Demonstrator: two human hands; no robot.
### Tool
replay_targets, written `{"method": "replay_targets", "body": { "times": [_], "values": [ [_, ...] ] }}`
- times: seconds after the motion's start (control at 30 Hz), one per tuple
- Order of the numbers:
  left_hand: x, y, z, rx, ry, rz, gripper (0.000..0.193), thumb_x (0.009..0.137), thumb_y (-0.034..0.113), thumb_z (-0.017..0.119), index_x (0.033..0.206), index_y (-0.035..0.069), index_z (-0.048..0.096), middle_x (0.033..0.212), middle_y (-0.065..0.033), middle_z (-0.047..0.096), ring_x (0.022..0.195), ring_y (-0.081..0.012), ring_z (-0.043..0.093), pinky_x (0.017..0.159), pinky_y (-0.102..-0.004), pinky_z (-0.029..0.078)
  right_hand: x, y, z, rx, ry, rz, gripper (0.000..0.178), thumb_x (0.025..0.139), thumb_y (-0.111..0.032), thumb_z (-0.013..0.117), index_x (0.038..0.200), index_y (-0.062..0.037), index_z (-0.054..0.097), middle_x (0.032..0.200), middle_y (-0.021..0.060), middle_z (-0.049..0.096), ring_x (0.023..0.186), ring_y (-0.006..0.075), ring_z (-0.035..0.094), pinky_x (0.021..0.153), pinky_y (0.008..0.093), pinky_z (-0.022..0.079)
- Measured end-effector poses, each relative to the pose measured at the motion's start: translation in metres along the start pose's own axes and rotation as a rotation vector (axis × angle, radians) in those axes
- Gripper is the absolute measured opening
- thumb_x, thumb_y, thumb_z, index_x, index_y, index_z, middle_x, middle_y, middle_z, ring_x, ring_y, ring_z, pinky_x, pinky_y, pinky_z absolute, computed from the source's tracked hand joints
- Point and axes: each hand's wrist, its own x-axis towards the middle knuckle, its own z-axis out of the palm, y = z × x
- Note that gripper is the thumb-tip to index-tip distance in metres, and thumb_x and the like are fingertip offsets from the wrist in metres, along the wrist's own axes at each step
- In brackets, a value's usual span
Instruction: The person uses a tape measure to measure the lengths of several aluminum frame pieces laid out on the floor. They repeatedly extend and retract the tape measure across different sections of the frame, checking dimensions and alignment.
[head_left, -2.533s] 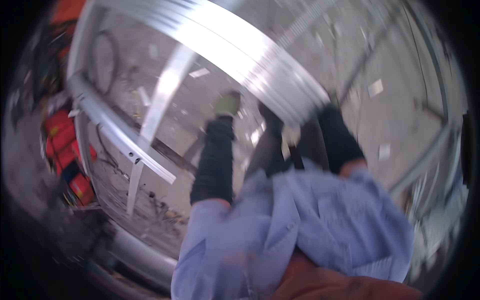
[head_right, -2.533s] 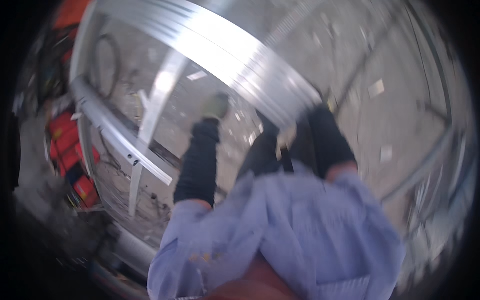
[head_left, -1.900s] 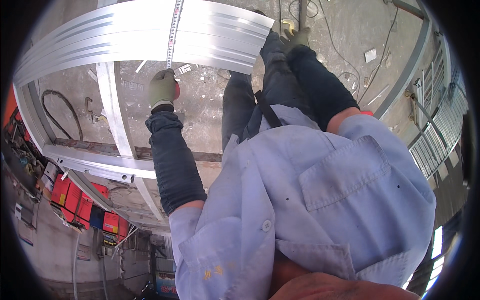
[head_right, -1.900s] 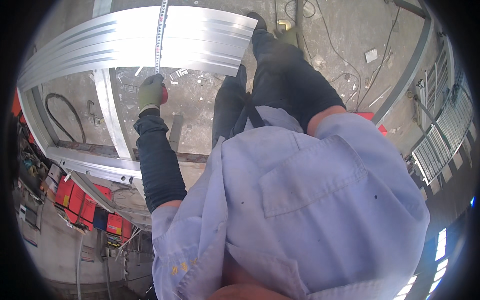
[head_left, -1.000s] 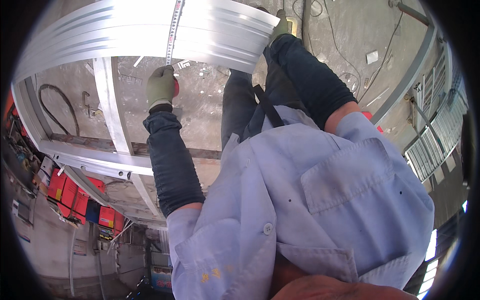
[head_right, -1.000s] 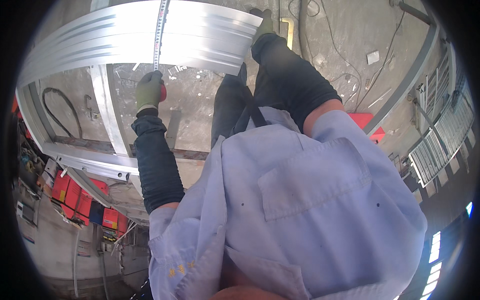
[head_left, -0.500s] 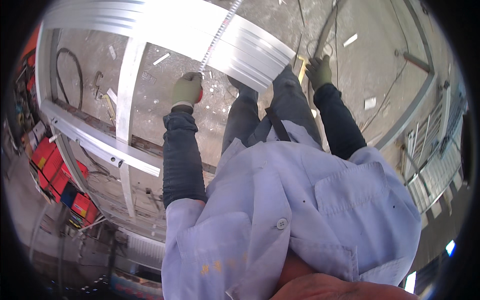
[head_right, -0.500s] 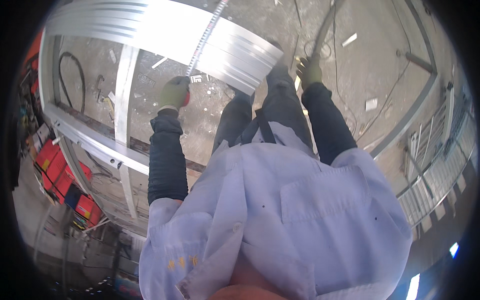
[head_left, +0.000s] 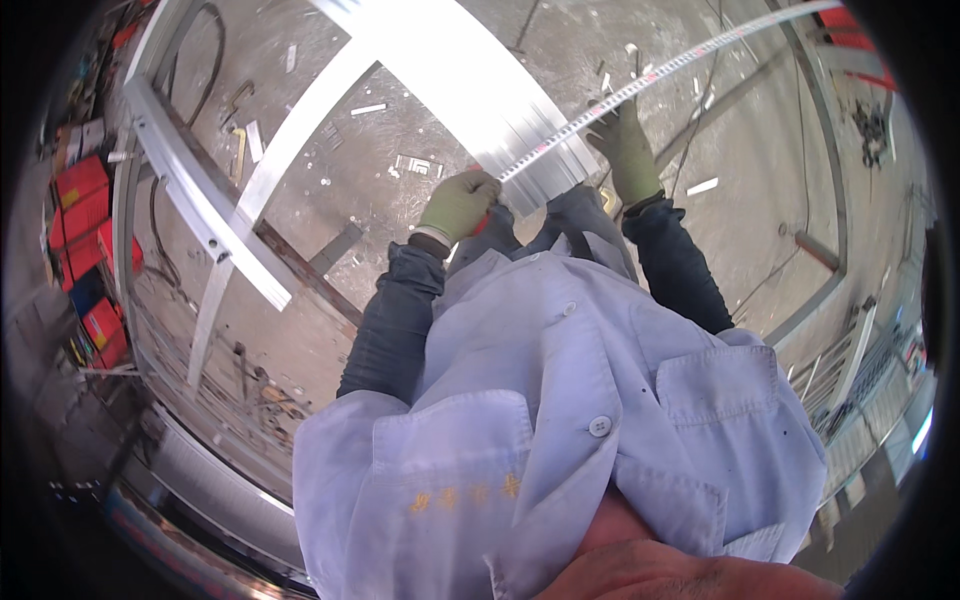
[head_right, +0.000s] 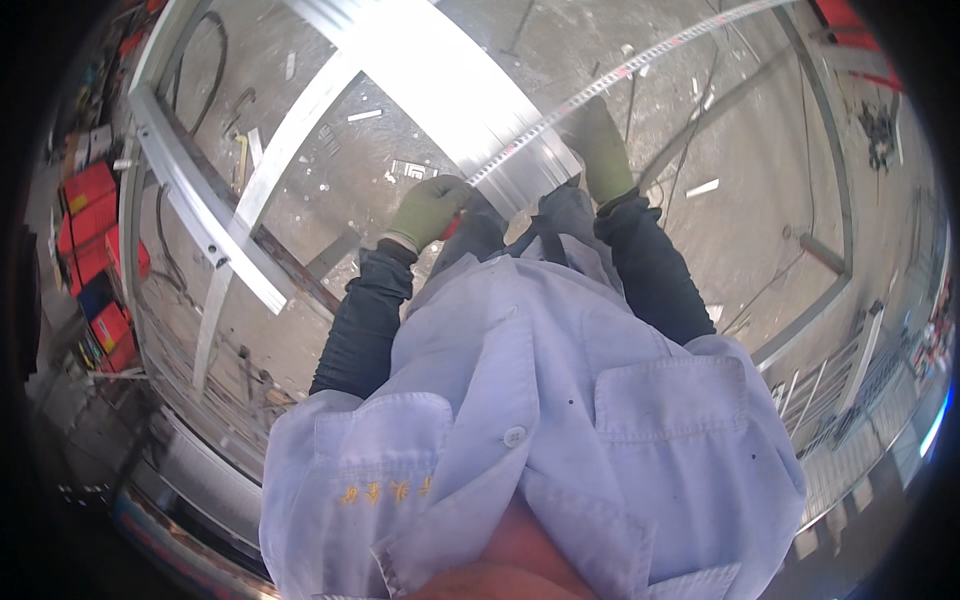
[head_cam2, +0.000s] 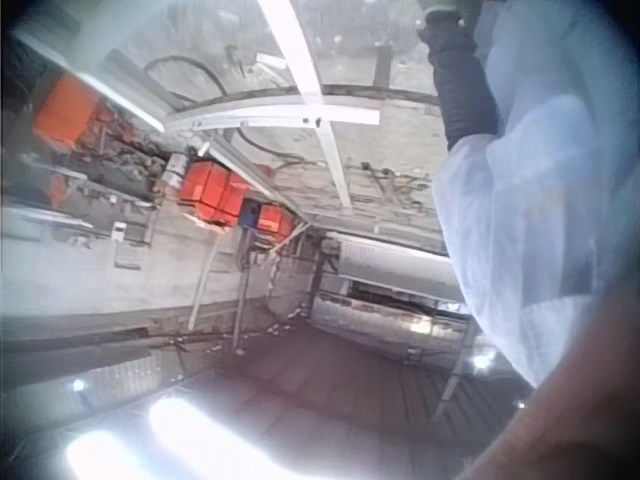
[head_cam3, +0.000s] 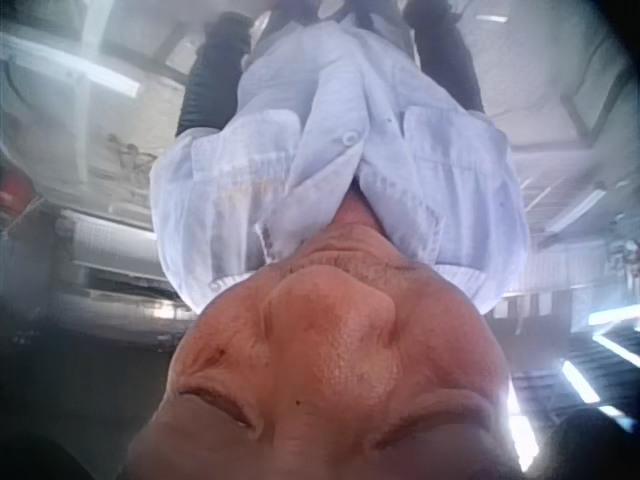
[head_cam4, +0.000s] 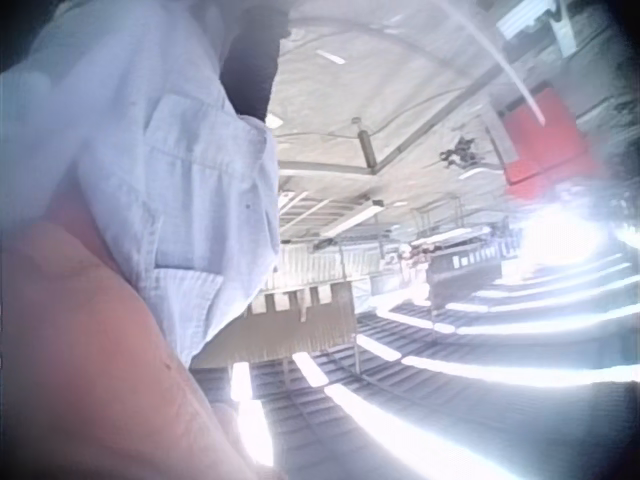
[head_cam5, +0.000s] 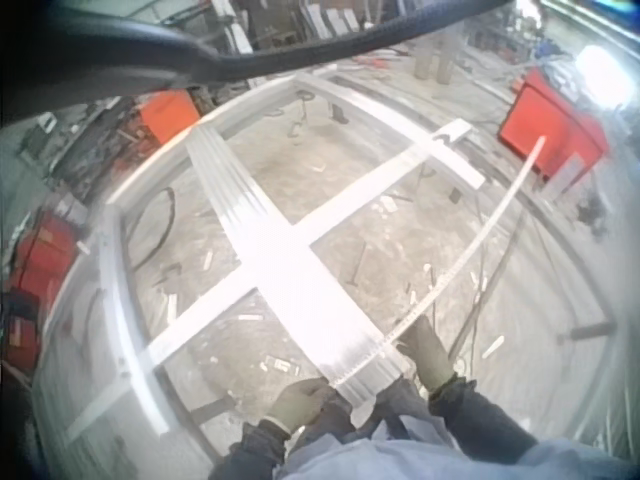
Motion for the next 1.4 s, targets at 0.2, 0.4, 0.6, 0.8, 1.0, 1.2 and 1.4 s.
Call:
{"method": "replay_targets", "body": {
  "times": [0.2, 0.4, 0.6, 0.8, 1.0, 1.2, 1.4],
  "values": [
    [-0.027, 0.017, 0.038, -0.316, 0.159, 0.109, 0.031, 0.103, 0.027, 0.063, 0.110, 0.002, 0.079, 0.095, -0.0088, 0.079, 0.084, -0.0157, 0.074, 0.080, -0.0318, 0.059, -0.041, -0.072, 0.089, -0.019, -0.327, -0.023, 0.059, 0.118, -0.034, 0.039, 0.167, -0.0016, 0.029, 0.156, 0.0199, 0.053, 0.137, 0.0268, 0.059, 0.117, 0.0396, 0.048],
    [-0.053, 0.046, 0.080, -1.043, 0.239, 0.080, 0.035, 0.109, 0.029, 0.062, 0.119, -0.003, 0.073, 0.104, -0.0089, 0.076, 0.090, -0.0166, 0.072, 0.080, -0.0290, 0.057, -0.061, -0.091, 0.121, -0.184, -0.640, 0.288, 0.051, 0.115, -0.036, 0.051, 0.149, 0.0011, 0.058, 0.139, 0.0129, 0.069, 0.122, 0.0199, 0.066, 0.105, 0.0318, 0.052],
    [-0.077, 0.045, 0.103, -0.695, 0.408, 0.138, 0.032, 0.110, 0.030, 0.058, 0.123, 0.002, 0.067, 0.108, -0.0119, 0.072, 0.098, -0.0251, 0.072, 0.085, -0.0357, 0.058, -0.038, -0.072, 0.123, -0.237, -0.906, 0.370, 0.040, 0.113, -0.030, 0.056, 0.130, 0.0043, 0.068, 0.124, 0.0140, 0.074, 0.109, 0.0206, 0.071, 0.098, 0.0327, 0.056],
    [-0.109, 0.033, 0.100, 0.159, 0.625, 0.136, 0.050, 0.107, 0.049, 0.051, 0.124, 0.008, 0.073, 0.115, -0.0211, 0.075, 0.107, -0.0359, 0.072, 0.092, -0.0443, 0.056, -0.014, -0.062, 0.095, -0.337, -0.887, 0.407, 0.037, 0.110, -0.031, 0.059, 0.120, 0.0037, 0.067, 0.098, 0.0078, 0.070, 0.084, 0.0168, 0.066, 0.078, 0.0315, 0.056],
    [-0.074, -0.004, 0.052, -0.892, 0.616, -0.036, 0.078, 0.102, 0.066, 0.057, 0.139, -0.003, 0.058, 0.112, -0.0141, 0.072, 0.103, -0.0223, 0.070, 0.090, -0.0365, 0.055, -0.003, -0.096, 0.065, -0.561, -0.931, 0.380, 0.036, 0.111, -0.033, 0.059, 0.114, 0.0030, 0.066, 0.084, 0.0041, 0.065, 0.073, 0.0125, 0.061, 0.067, 0.0280, 0.050],
    [-0.042, -0.024, -0.031, -1.604, 0.978, 0.196, 0.073, 0.107, 0.062, 0.052, 0.141, -0.002, 0.057, 0.115, -0.0168, 0.073, 0.092, -0.0244, 0.072, 0.082, -0.0376, 0.058, -0.005, -0.147, 0.053, -0.755, -0.960, 0.428, 0.029, 0.111, -0.027, 0.059, 0.110, 0.0007, 0.069, 0.079, 0.0022, 0.062, 0.069, 0.0107, 0.058, 0.063, 0.0278, 0.048],
    [-0.053, -0.087, -0.051, -1.599, 1.250, 0.193, 0.057, 0.111, 0.048, 0.049, 0.130, -0.004, 0.062, 0.103, -0.0176, 0.075, 0.085, -0.0261, 0.074, 0.078, -0.0396, 0.061, 0.030, -0.158, 0.072, -0.987, -1.009, 0.413, 0.025, 0.111, -0.024, 0.062, 0.108, -0.0016, 0.071, 0.079, 0.0008, 0.065, 0.068, 0.0086, 0.058, 0.062, 0.0273, 0.048]
  ]
}}
